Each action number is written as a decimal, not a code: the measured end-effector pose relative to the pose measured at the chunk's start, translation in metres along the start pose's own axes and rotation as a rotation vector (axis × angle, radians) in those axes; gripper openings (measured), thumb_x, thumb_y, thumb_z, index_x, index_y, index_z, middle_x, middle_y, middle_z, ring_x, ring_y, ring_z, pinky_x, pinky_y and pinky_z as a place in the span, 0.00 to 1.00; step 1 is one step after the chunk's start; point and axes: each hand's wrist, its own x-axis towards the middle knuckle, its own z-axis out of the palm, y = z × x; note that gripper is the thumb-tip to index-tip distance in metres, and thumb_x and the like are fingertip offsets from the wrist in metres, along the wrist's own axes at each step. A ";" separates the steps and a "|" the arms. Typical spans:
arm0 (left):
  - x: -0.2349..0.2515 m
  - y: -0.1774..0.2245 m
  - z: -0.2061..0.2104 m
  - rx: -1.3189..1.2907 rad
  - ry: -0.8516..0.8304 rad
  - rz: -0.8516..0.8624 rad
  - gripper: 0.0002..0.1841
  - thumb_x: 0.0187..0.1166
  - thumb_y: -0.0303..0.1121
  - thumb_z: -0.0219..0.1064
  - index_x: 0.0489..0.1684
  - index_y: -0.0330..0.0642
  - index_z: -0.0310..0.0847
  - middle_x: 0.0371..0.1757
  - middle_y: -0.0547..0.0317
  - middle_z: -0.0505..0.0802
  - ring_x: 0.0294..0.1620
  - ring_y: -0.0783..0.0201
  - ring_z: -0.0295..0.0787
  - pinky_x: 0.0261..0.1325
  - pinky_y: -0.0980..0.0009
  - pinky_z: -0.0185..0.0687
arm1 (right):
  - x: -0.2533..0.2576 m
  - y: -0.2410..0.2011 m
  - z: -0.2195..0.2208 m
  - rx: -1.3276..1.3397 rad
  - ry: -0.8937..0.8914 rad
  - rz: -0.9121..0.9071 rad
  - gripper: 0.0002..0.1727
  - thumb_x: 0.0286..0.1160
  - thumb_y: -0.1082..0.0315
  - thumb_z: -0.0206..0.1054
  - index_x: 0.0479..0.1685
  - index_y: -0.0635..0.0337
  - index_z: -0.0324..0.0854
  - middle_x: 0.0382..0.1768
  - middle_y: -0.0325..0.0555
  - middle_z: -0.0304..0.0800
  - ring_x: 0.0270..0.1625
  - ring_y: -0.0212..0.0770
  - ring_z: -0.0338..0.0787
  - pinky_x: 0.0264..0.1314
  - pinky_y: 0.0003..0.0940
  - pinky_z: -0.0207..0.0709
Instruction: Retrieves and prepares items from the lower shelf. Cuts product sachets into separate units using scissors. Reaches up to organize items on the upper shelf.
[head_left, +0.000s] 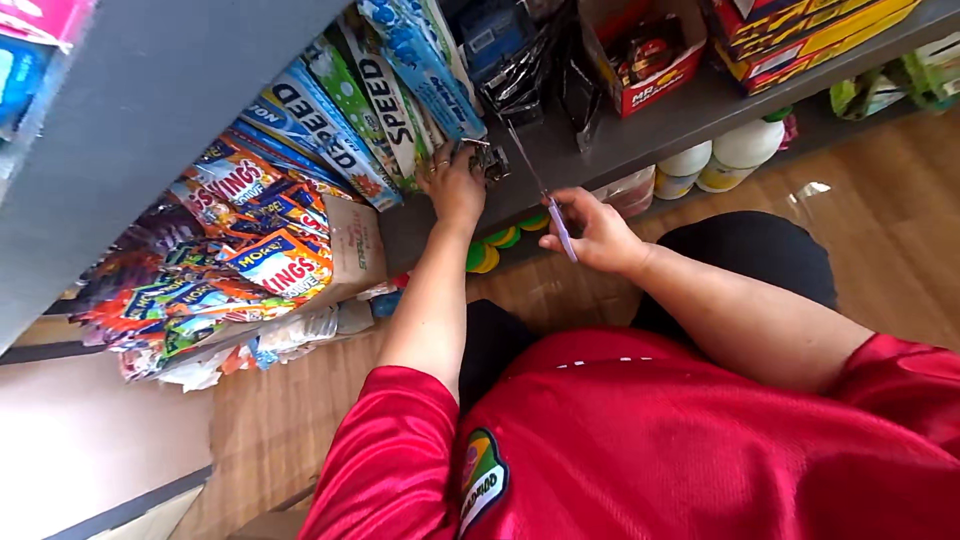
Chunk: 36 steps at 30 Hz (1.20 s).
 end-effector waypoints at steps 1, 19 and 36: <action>-0.002 -0.003 -0.001 -0.008 -0.004 -0.024 0.20 0.86 0.38 0.60 0.75 0.49 0.81 0.85 0.44 0.73 0.88 0.39 0.61 0.86 0.29 0.39 | 0.000 -0.001 0.000 -0.001 -0.008 0.004 0.33 0.69 0.61 0.77 0.70 0.70 0.73 0.36 0.48 0.89 0.35 0.34 0.88 0.44 0.32 0.84; -0.009 0.053 -0.017 -0.181 0.016 0.414 0.28 0.79 0.40 0.70 0.77 0.37 0.77 0.84 0.39 0.74 0.88 0.35 0.60 0.86 0.31 0.45 | -0.002 0.006 0.006 0.042 0.193 -0.307 0.34 0.70 0.58 0.76 0.67 0.77 0.71 0.37 0.47 0.89 0.39 0.27 0.88 0.49 0.25 0.86; -0.039 0.068 -0.009 -0.567 0.076 0.729 0.09 0.77 0.31 0.70 0.40 0.32 0.90 0.63 0.40 0.91 0.76 0.42 0.78 0.83 0.47 0.64 | -0.002 0.002 0.000 0.029 0.271 -0.498 0.33 0.75 0.54 0.74 0.67 0.72 0.70 0.39 0.47 0.87 0.41 0.27 0.88 0.49 0.25 0.85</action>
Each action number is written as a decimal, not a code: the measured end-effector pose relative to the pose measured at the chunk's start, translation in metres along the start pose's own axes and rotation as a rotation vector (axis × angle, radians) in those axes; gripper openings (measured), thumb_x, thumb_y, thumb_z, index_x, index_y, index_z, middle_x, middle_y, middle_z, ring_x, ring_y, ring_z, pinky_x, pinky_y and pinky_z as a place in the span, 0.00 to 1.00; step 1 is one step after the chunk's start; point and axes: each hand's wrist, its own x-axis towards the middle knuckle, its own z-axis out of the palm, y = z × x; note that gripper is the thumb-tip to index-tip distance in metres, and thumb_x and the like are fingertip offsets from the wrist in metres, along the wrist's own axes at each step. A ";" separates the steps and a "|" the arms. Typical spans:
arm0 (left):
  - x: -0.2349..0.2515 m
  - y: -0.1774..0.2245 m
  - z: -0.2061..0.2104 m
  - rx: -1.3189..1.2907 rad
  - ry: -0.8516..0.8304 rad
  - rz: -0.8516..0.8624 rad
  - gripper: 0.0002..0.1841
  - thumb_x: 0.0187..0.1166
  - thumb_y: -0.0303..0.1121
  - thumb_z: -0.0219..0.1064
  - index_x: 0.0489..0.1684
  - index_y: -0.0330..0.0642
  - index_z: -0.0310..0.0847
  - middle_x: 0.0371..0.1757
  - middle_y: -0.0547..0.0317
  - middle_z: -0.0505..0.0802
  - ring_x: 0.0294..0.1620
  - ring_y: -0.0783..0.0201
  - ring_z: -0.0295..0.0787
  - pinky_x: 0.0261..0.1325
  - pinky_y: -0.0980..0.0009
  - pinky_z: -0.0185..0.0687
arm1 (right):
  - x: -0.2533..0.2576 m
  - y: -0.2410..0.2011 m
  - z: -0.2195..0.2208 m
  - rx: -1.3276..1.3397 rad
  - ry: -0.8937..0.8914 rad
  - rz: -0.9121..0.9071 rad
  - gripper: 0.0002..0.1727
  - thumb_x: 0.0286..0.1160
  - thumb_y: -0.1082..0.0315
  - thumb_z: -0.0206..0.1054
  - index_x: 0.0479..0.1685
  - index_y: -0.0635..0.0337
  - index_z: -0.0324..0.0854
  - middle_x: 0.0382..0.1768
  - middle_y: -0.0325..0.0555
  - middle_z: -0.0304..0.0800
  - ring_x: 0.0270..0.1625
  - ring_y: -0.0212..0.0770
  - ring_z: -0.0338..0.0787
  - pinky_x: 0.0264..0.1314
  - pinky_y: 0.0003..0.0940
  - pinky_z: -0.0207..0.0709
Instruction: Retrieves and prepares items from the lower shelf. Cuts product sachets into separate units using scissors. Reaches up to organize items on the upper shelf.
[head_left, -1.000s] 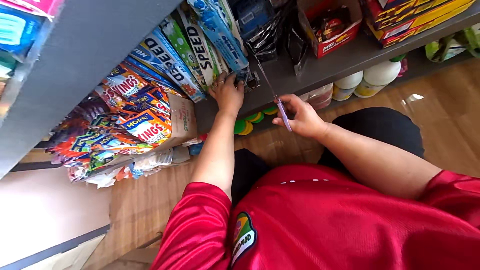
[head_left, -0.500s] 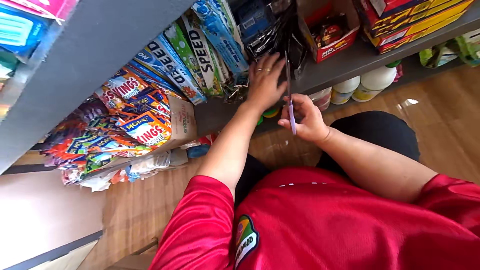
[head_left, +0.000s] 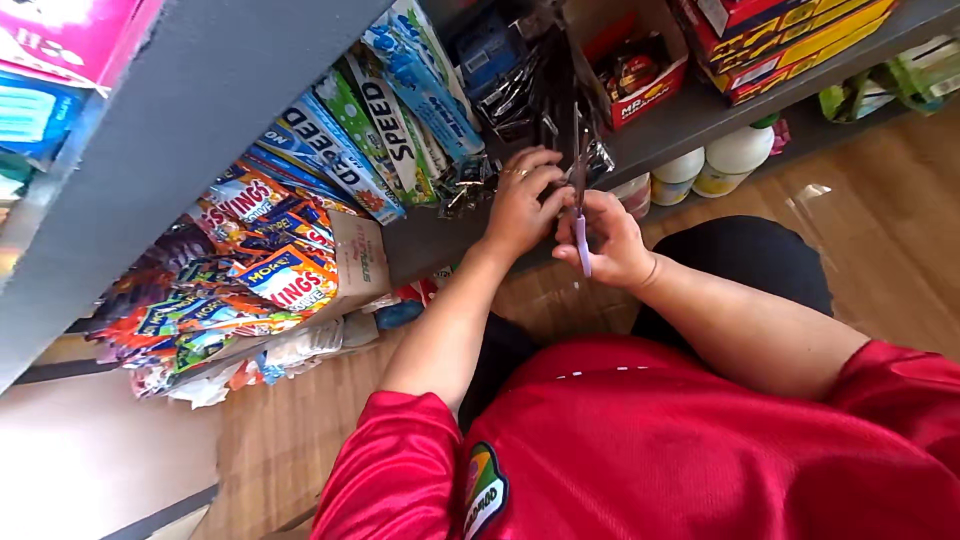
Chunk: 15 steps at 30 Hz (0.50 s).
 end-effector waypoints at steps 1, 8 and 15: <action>-0.010 0.001 -0.004 -0.064 0.031 -0.028 0.10 0.77 0.30 0.71 0.41 0.30 0.90 0.62 0.39 0.91 0.76 0.44 0.79 0.82 0.51 0.66 | 0.000 -0.001 0.000 0.006 -0.003 0.004 0.33 0.75 0.54 0.74 0.68 0.72 0.70 0.39 0.46 0.88 0.41 0.26 0.87 0.49 0.24 0.85; -0.052 0.013 -0.019 -0.380 0.295 -0.157 0.07 0.74 0.24 0.73 0.43 0.32 0.86 0.59 0.49 0.90 0.69 0.62 0.84 0.74 0.64 0.79 | 0.001 -0.002 0.002 0.090 0.087 0.103 0.31 0.76 0.56 0.73 0.71 0.64 0.67 0.38 0.32 0.88 0.41 0.20 0.88 0.49 0.21 0.85; -0.069 0.032 -0.038 -0.538 0.365 -0.133 0.07 0.76 0.26 0.73 0.47 0.45 0.87 0.61 0.63 0.90 0.67 0.69 0.85 0.69 0.67 0.84 | 0.010 -0.006 -0.002 0.275 0.226 0.471 0.31 0.71 0.58 0.73 0.71 0.57 0.64 0.39 0.27 0.88 0.37 0.26 0.91 0.43 0.26 0.89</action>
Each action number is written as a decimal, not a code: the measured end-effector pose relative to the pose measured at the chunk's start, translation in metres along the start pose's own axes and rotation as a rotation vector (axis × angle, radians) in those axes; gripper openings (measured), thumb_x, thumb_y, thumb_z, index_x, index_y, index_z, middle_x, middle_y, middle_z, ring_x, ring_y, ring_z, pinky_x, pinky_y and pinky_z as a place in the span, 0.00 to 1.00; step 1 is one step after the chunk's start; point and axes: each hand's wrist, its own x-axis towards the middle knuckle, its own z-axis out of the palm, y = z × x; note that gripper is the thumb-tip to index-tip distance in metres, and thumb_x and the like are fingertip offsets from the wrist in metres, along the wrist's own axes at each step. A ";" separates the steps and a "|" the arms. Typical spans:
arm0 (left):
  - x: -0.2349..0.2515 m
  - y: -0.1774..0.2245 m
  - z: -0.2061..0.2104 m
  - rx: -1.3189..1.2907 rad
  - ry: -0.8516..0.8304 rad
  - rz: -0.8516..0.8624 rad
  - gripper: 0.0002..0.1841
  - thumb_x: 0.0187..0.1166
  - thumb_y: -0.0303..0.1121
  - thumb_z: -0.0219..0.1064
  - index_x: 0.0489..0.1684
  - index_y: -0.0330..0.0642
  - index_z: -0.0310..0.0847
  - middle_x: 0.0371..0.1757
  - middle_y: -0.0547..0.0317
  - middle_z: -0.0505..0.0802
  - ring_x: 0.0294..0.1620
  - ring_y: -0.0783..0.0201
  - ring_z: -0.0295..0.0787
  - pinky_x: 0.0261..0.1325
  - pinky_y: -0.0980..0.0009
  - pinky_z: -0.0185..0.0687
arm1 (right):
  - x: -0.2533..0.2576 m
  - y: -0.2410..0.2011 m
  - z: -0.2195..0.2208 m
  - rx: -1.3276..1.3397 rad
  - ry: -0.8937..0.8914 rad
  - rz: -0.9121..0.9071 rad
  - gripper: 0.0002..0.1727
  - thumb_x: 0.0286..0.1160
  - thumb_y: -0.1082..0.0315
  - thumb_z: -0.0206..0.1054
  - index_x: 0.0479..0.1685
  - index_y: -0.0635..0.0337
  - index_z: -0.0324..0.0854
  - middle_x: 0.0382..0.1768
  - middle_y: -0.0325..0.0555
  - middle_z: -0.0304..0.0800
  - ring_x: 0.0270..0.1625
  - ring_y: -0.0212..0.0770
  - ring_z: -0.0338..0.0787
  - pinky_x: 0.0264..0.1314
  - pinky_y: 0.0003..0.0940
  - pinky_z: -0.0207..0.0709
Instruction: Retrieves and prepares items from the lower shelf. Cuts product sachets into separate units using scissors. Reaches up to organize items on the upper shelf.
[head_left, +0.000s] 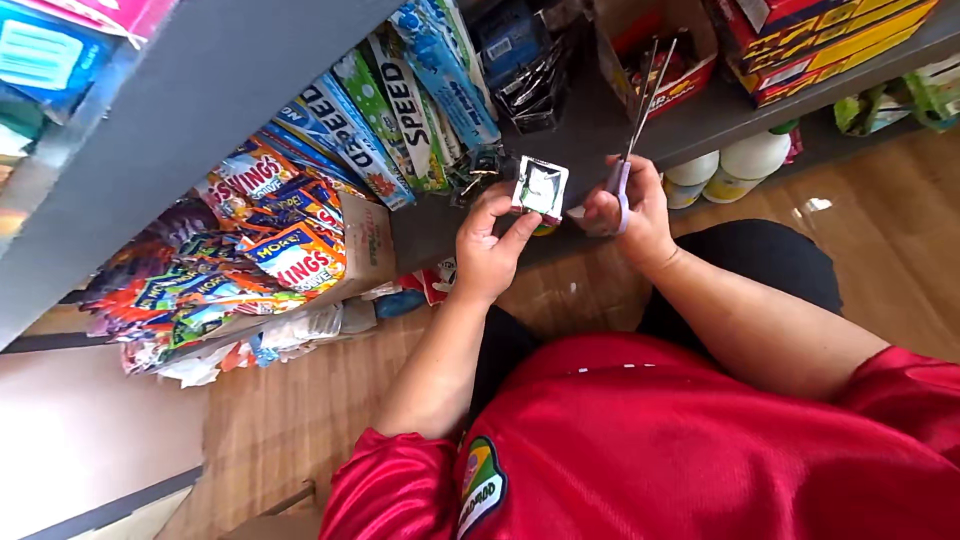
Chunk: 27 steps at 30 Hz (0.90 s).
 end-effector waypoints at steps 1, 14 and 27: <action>-0.002 0.006 -0.002 0.029 -0.036 0.021 0.06 0.77 0.28 0.73 0.47 0.45 0.86 0.60 0.63 0.90 0.67 0.68 0.84 0.70 0.67 0.83 | 0.001 -0.002 0.001 0.027 0.001 0.058 0.31 0.71 0.58 0.72 0.70 0.57 0.63 0.37 0.27 0.88 0.36 0.27 0.92 0.42 0.27 0.90; -0.046 0.017 0.009 0.346 -0.496 -0.554 0.17 0.74 0.32 0.76 0.56 0.31 0.84 0.46 0.51 0.93 0.49 0.65 0.90 0.58 0.65 0.86 | 0.005 -0.008 0.005 0.133 -0.095 0.312 0.27 0.61 0.76 0.74 0.63 0.56 0.71 0.40 0.31 0.90 0.37 0.26 0.91 0.43 0.26 0.89; -0.067 0.001 0.048 -0.675 -0.174 -1.155 0.18 0.75 0.17 0.54 0.63 0.34 0.73 0.50 0.54 0.92 0.51 0.63 0.91 0.61 0.62 0.87 | -0.012 -0.008 0.018 -0.134 -0.170 0.331 0.28 0.65 0.78 0.75 0.67 0.63 0.72 0.36 0.36 0.90 0.33 0.22 0.88 0.40 0.19 0.84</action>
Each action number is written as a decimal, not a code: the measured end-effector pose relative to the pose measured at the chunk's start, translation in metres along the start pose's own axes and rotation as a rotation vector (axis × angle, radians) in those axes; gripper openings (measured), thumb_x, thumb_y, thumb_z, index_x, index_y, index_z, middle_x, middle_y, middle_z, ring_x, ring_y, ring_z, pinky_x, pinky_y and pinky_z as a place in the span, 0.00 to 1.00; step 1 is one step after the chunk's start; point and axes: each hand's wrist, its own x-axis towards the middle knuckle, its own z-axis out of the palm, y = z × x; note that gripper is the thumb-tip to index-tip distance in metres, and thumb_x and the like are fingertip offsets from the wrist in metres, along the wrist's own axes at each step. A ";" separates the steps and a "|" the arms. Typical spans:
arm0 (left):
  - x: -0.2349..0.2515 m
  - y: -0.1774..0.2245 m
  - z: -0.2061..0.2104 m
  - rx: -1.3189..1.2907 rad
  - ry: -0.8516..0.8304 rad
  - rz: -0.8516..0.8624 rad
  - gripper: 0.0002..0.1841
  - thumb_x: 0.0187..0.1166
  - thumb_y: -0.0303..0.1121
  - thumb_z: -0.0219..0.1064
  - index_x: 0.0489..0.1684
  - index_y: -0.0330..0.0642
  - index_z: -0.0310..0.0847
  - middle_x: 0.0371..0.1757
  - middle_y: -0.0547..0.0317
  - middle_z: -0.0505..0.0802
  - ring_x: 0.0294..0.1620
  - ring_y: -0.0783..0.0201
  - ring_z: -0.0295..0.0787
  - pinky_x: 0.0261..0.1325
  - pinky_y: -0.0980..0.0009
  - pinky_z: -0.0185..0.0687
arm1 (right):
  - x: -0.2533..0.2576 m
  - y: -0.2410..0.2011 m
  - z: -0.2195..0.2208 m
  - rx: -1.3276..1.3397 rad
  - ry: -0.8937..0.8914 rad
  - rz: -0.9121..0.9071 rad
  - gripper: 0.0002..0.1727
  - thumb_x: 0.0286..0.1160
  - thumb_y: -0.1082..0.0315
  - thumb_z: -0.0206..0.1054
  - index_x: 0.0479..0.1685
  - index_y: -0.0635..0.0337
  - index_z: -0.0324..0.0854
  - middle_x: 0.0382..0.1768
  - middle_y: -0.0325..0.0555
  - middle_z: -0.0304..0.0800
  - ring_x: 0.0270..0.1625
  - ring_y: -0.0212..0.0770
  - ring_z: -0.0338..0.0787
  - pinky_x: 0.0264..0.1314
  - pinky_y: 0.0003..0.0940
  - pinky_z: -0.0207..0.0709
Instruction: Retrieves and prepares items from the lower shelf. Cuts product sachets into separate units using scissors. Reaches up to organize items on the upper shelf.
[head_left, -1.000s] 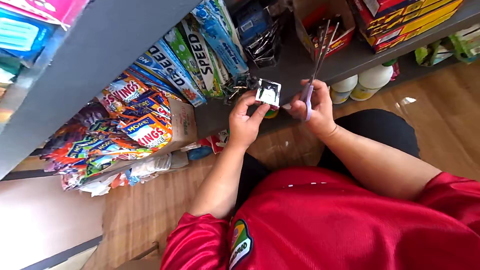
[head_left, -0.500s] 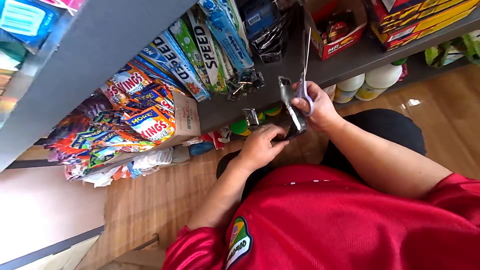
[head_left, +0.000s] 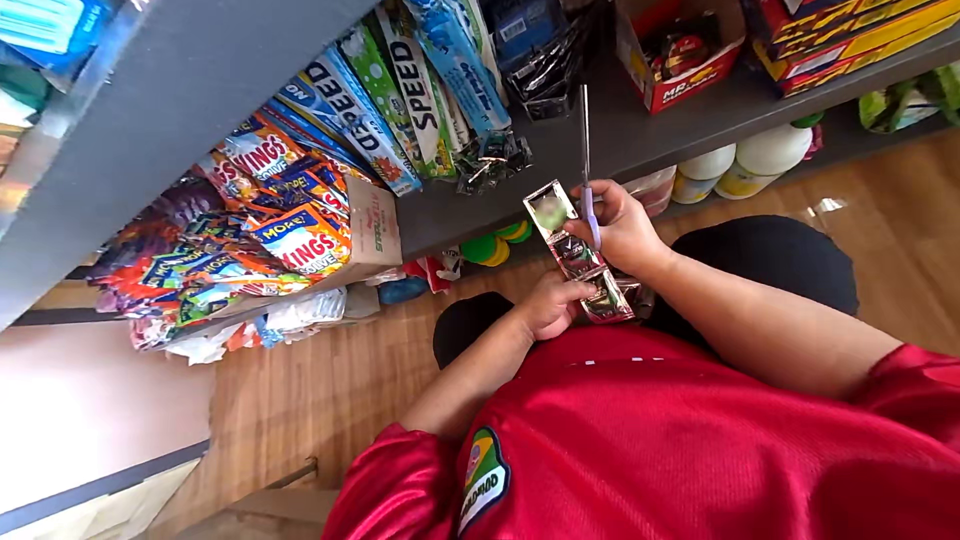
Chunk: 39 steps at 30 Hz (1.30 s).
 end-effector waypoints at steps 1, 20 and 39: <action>0.000 -0.001 0.000 -0.010 -0.006 0.003 0.17 0.74 0.17 0.53 0.60 0.34 0.74 0.49 0.55 0.92 0.50 0.64 0.91 0.60 0.63 0.87 | -0.001 0.000 0.000 -0.019 -0.008 -0.015 0.28 0.64 0.77 0.76 0.66 0.63 0.72 0.37 0.35 0.91 0.34 0.21 0.88 0.41 0.19 0.85; -0.053 0.065 -0.056 0.277 0.392 0.839 0.21 0.81 0.20 0.55 0.68 0.48 0.83 0.58 0.65 0.92 0.51 0.70 0.91 0.55 0.69 0.89 | 0.018 -0.001 -0.017 0.260 0.255 -0.073 0.27 0.66 0.74 0.75 0.65 0.55 0.69 0.35 0.29 0.88 0.28 0.23 0.86 0.30 0.19 0.84; -0.063 0.069 -0.054 0.426 0.322 0.630 0.19 0.81 0.23 0.58 0.67 0.48 0.81 0.43 0.69 0.90 0.39 0.74 0.88 0.44 0.74 0.88 | 0.015 -0.002 -0.015 0.173 0.236 -0.024 0.29 0.66 0.74 0.75 0.67 0.58 0.69 0.36 0.30 0.87 0.30 0.23 0.87 0.33 0.20 0.84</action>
